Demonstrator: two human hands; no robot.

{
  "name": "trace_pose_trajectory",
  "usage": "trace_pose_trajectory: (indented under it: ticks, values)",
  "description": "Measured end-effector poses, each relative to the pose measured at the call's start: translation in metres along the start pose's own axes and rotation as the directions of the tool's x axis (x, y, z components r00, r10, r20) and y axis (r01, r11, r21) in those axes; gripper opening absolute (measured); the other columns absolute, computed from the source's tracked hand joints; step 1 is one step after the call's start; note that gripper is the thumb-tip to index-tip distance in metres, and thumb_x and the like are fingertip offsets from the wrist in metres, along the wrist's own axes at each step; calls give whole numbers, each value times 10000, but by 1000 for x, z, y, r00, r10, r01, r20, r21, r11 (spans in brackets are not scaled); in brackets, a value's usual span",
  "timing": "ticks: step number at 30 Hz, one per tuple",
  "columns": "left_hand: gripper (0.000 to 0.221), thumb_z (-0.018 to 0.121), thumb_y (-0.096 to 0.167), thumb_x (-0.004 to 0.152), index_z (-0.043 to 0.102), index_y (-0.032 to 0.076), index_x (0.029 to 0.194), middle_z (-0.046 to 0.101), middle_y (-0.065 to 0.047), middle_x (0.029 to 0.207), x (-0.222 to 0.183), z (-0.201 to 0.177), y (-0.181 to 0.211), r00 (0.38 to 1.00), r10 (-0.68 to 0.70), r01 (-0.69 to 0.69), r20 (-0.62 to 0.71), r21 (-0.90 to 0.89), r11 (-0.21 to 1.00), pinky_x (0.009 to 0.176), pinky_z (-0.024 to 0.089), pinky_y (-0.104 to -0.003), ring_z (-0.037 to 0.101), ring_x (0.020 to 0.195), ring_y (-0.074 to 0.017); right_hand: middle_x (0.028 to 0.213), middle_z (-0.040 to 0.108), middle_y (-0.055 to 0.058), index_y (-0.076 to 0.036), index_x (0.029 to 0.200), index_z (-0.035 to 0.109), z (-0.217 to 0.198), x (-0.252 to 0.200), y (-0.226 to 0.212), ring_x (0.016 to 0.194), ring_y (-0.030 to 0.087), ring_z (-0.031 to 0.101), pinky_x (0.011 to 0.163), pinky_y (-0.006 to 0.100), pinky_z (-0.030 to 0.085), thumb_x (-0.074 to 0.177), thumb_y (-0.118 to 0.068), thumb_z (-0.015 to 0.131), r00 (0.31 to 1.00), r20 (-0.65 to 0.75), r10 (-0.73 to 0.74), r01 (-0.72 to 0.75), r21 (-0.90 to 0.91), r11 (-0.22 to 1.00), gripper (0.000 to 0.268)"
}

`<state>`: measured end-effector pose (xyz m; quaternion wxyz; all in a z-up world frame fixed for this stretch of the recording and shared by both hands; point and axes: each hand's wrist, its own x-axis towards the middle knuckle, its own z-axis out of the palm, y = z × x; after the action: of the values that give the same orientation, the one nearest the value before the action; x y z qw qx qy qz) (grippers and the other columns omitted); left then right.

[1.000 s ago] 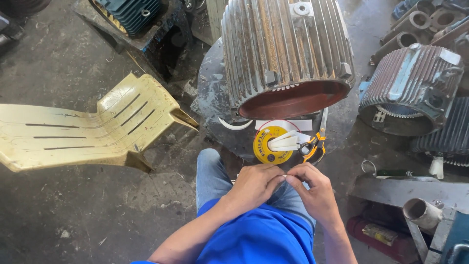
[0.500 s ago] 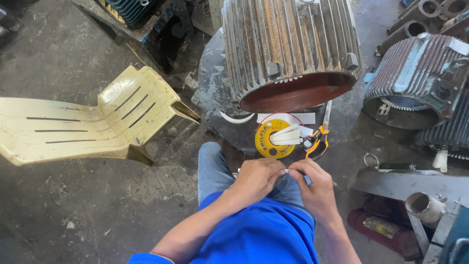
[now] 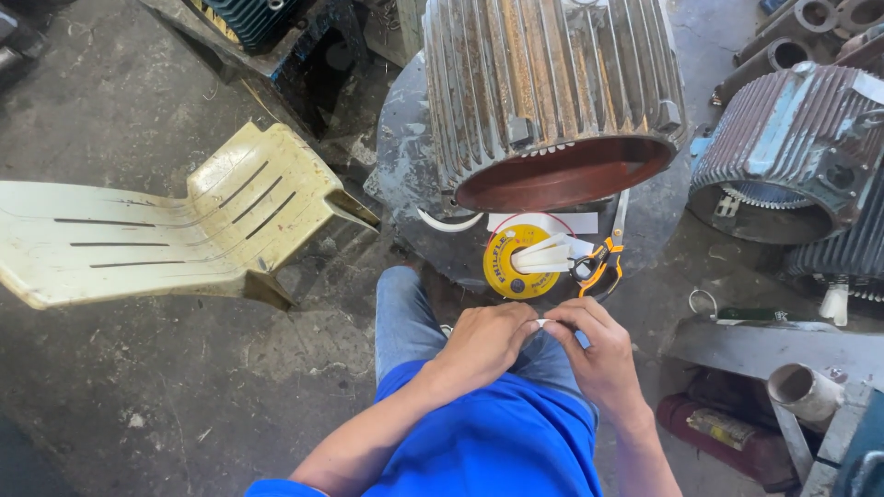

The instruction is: Preparing small white insulation sleeves for motor repair by peeling and folding them by hand.

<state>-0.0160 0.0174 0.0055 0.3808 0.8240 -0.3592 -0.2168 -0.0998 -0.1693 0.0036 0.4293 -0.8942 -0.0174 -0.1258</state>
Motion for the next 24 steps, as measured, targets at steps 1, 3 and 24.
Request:
trace_pose_trajectory:
  ticks: [1, 3, 24]
  values:
    - [281, 488, 261, 1120, 706, 84, 1118, 789, -108, 1053, 0, 0, 1, 1000, -2, 2, 2, -1, 1000, 733, 532, -548, 742, 946, -377, 995, 750, 81, -28, 1031, 768, 0, -1, 1, 915, 208, 735, 837, 335, 627, 1005, -124, 724, 1000, 1, 2, -2, 1, 1000, 108]
    - [297, 502, 264, 1113, 729, 81, 1165, 805, -112, 1131, 0, 0, 2, 1000, -6, 6, 12, 5, 1000, 773, 549, -551, 753, 998, -375, 988, 740, 89, -21, 1044, 773, 0, -2, 3, 903, 207, 728, 836, 331, 623, 1013, -130, 716, 1000, 1, -7, 7, -4, 1000, 127]
    - [183, 626, 66, 1050, 786, 23, 973, 736, -129, 760, -4, -16, 6, 999, 40, -40, -3, -54, 998, 635, 581, -377, 745, 692, -308, 794, 711, 33, -122, 957, 822, 19, -11, -1, 672, 228, 708, 675, 361, 596, 990, -142, 761, 994, -60, 86, -83, 52, 995, 72]
